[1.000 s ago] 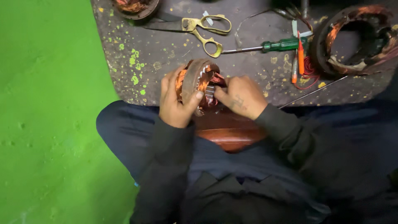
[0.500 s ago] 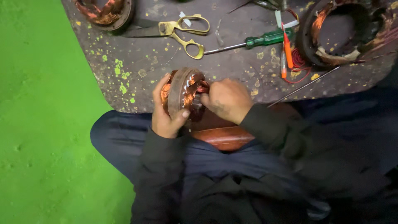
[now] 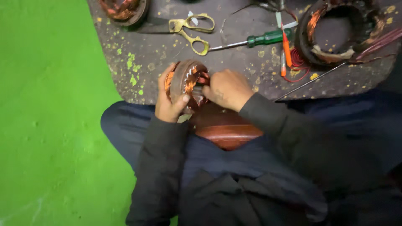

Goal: The person winds copper wire around a cylindrical motor stator core, inserting white insulating spacers between layers. The person rotates the stator and continues winding the wire by hand.

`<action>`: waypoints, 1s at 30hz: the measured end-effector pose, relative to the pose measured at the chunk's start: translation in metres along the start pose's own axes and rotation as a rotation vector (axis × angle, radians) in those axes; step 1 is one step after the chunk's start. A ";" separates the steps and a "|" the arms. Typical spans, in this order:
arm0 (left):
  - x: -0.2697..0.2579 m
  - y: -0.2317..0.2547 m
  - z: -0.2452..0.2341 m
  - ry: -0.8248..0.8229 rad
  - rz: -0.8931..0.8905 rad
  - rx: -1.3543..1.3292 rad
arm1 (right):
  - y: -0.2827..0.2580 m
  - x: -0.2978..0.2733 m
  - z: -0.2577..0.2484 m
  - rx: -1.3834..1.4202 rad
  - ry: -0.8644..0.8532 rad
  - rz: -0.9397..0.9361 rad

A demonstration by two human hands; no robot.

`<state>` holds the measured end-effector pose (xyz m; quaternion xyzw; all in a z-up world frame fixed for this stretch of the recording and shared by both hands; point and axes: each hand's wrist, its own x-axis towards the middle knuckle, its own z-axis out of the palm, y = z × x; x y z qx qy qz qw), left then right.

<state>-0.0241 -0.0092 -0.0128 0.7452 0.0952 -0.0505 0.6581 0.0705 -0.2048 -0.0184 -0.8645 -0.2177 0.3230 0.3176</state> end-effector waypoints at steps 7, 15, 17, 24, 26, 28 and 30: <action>-0.007 0.003 0.003 -0.020 -0.002 -0.004 | 0.017 -0.009 0.004 0.276 0.259 -0.206; -0.003 0.012 0.008 -0.087 -0.008 0.044 | 0.032 0.006 -0.001 0.333 0.022 -0.128; -0.002 0.014 0.008 -0.084 -0.018 -0.005 | 0.030 0.006 -0.003 0.323 0.021 -0.130; -0.004 0.004 0.008 -0.054 0.008 -0.102 | 0.018 -0.002 0.018 0.247 0.225 -0.159; -0.007 -0.002 0.009 -0.054 0.037 -0.096 | 0.023 -0.002 0.030 0.210 0.246 -0.137; -0.008 -0.007 0.006 -0.041 0.094 -0.047 | 0.032 0.002 0.044 0.280 0.235 -0.132; -0.006 -0.013 0.006 -0.041 0.116 -0.190 | 0.041 0.016 0.056 0.282 0.225 -0.174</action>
